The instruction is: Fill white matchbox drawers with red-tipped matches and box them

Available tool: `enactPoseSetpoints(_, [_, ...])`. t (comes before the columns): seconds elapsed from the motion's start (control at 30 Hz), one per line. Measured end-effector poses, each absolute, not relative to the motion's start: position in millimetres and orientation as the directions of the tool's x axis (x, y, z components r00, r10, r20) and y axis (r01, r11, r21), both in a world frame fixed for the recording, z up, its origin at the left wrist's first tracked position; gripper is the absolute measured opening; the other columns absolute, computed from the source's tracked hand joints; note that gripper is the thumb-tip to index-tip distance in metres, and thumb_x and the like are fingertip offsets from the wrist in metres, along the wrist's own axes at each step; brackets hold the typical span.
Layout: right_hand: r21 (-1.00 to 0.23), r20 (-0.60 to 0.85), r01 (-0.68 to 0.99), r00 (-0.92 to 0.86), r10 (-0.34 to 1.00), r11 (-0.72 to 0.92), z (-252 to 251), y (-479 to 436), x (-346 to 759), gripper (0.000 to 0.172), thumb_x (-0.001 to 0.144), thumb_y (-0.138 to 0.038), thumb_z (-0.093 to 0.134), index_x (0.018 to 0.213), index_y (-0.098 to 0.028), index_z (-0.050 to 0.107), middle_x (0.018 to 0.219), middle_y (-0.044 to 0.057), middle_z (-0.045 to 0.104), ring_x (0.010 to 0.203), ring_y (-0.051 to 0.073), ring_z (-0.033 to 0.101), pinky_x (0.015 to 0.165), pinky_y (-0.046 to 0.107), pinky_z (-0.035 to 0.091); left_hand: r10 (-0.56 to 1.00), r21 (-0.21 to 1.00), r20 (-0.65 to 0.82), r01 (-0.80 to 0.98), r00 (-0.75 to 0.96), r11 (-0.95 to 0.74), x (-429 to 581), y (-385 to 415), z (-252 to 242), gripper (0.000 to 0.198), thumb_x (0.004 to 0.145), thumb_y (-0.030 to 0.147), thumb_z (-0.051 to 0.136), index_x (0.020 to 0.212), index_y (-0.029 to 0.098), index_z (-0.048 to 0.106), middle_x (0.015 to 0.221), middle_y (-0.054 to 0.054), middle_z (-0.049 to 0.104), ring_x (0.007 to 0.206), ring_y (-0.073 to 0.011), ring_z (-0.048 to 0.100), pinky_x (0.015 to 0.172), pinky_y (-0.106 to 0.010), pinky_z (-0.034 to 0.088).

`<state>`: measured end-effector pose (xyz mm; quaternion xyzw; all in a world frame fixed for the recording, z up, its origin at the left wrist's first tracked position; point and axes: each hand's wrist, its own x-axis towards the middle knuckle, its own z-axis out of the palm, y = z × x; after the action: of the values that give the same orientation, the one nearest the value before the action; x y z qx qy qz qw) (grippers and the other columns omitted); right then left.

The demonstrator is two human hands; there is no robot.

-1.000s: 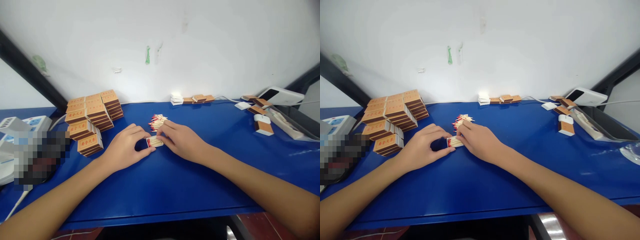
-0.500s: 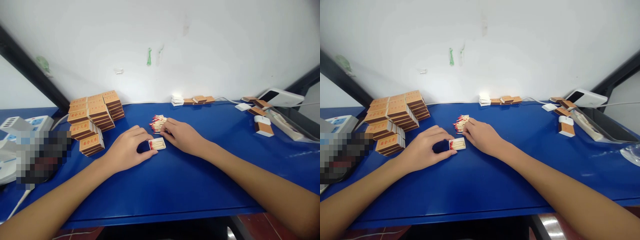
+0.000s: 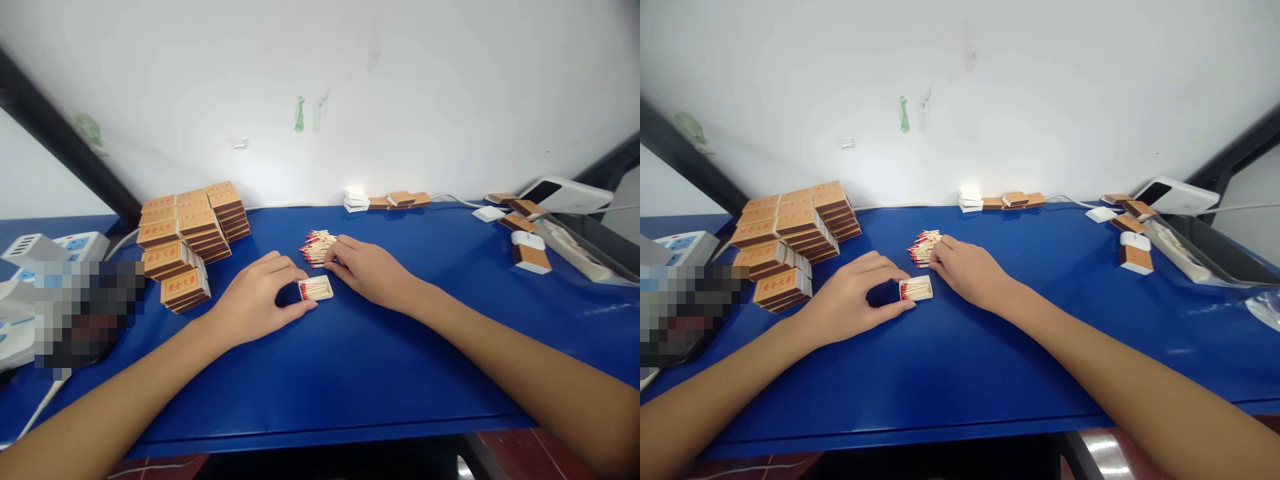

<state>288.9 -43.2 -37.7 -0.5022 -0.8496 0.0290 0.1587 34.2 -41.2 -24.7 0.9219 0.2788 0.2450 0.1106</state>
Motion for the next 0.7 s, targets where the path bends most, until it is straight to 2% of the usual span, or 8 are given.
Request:
enactPoseSetpoints(0.17, [-0.177, 0.22, 0.858, -0.443, 0.869, 0.482, -35, -44, 292, 0.015, 0.109, -0.027, 0.049, 0.102, -0.02, 0.06, 0.105, 0.008, 0.066, 0.079, 0.019, 0.062, 0.068, 0.031, 0.04, 0.587, 0.317, 0.391, 0.495, 0.709, -0.809, 34, -40, -25, 0.022, 0.095, 0.038, 0.076, 0.109, 0.02, 0.074, 0.106, -0.007, 0.075, 0.093, -0.0241, 0.063, 0.083, -0.04, 0.052])
enactPoseSetpoints(0.33, [-0.216, 0.201, 0.837, -0.465, 0.862, 0.502, -35, -45, 292, 0.011, 0.108, -0.029, 0.055, 0.104, -0.02, 0.059, 0.107, 0.008, 0.067, 0.081, 0.019, 0.063, 0.07, 0.03, 0.041, 0.594, 0.316, 0.389, 0.503, 0.704, -0.804, 33, -40, -26, 0.023, 0.094, 0.038, 0.077, 0.108, 0.02, 0.074, 0.106, -0.007, 0.075, 0.094, -0.0244, 0.063, 0.085, -0.04, 0.052])
enactPoseSetpoints(0.57, [-0.187, 0.145, 0.87, -0.435, 0.889, 0.456, -33, -45, 290, 0.012, 0.109, -0.027, 0.051, 0.101, -0.019, 0.058, 0.108, 0.009, 0.068, 0.08, 0.02, 0.062, 0.067, 0.031, 0.039, 0.591, 0.315, 0.386, 0.5, 0.709, -0.806, 34, -41, -25, 0.024, 0.095, 0.038, 0.076, 0.109, 0.02, 0.074, 0.107, -0.007, 0.075, 0.093, -0.0235, 0.062, 0.083, -0.039, 0.052])
enactPoseSetpoints(0.7, [-0.224, 0.202, 0.849, -0.44, 0.875, 0.479, -26, -48, 292, 0.011, 0.109, -0.027, 0.052, 0.102, -0.02, 0.058, 0.106, 0.008, 0.066, 0.078, 0.018, 0.061, 0.067, 0.029, 0.039, 0.597, 0.302, 0.389, 0.515, 0.701, -0.802, 32, -41, -26, 0.023, 0.095, 0.039, 0.076, 0.108, 0.02, 0.074, 0.107, -0.006, 0.075, 0.094, -0.0238, 0.063, 0.083, -0.039, 0.052])
